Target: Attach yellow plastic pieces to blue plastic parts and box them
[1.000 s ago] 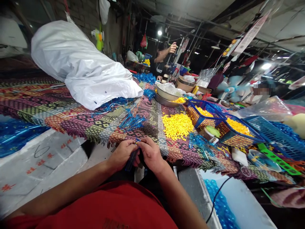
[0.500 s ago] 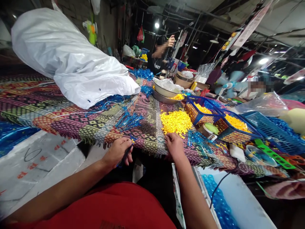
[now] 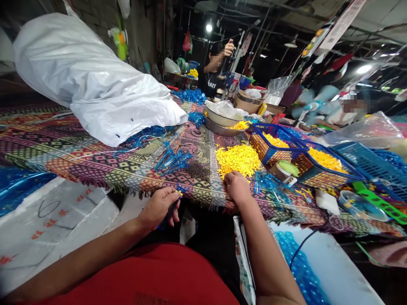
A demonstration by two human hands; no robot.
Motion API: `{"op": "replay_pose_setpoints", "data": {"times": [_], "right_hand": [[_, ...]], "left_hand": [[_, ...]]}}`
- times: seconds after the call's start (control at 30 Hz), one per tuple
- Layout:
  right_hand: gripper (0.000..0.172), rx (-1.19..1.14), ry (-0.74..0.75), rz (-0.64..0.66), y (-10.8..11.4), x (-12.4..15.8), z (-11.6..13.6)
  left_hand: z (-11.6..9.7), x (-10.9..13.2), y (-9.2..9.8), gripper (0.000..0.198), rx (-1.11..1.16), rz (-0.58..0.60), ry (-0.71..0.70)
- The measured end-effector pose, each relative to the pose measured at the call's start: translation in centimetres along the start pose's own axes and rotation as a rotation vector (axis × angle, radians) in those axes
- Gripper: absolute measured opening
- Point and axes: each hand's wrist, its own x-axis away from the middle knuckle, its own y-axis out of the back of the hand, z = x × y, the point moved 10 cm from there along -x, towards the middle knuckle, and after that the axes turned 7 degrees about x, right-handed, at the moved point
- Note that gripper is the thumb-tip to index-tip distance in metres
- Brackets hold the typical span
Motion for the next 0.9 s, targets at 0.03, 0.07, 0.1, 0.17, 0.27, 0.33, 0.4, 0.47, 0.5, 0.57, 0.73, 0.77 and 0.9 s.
{"op": "replay_pose_setpoints", "data": {"times": [0.03, 0.07, 0.1, 0.17, 0.27, 0.33, 0.4, 0.47, 0.5, 0.57, 0.73, 0.77, 0.9], "right_hand": [[0.022, -0.066, -0.016, -0.012, 0.0, 0.1, -0.4], [0.022, -0.127, -0.03, -0.028, 0.0, 0.3, -0.6], [0.022, -0.174, -0.035, -0.047, 0.2, 0.5, -0.7], [0.024, -0.222, -0.009, -0.078, 0.7, 1.0, -0.1], [0.025, -0.158, 0.097, -0.085, 1.4, 1.7, 2.3], [0.026, -0.07, 0.156, -0.076, 1.6, 2.0, 3.5], [0.024, -0.043, 0.172, -0.101, 1.8, 2.2, 3.9], [0.024, -0.077, 0.165, -0.14, 1.9, 2.4, 3.5], [0.025, -0.095, 0.16, -0.152, 1.8, 2.5, 3.2], [0.026, -0.107, 0.161, -0.153, 1.3, 2.6, 2.8], [0.027, -0.09, 0.116, -0.21, 1.0, 2.9, 2.0], [0.026, -0.064, 0.103, -0.216, 1.0, 2.9, 1.9], [0.024, 0.023, 0.073, -0.197, 0.8, 3.0, 1.9]], "left_hand": [[0.0, 0.0, 0.0, 0.025, -0.004, -0.002, -0.001], [0.1, 0.0, 0.1, 0.025, -0.008, -0.007, 0.0], [0.2, 0.0, 0.1, 0.025, -0.015, -0.015, 0.003], [0.4, 0.0, 0.3, 0.024, -0.033, -0.025, 0.009], [0.7, 0.1, 0.1, 0.022, -0.088, -0.003, 0.017], [1.0, 0.4, 0.1, 0.02, -0.144, 0.02, 0.041], [1.4, 0.9, 0.5, 0.019, -0.205, 0.034, 0.081], [1.6, 1.7, 1.1, 0.018, -0.256, 0.047, 0.122], [1.8, 2.1, 1.6, 0.018, -0.277, 0.054, 0.143], [1.9, 3.1, 2.5, 0.018, -0.3, 0.066, 0.182], [1.6, 5.1, 4.7, 0.018, -0.258, 0.041, 0.228], [1.5, 5.5, 5.0, 0.019, -0.235, 0.026, 0.227], [1.6, 7.4, 6.4, 0.024, -0.11, -0.089, 0.221]]}}
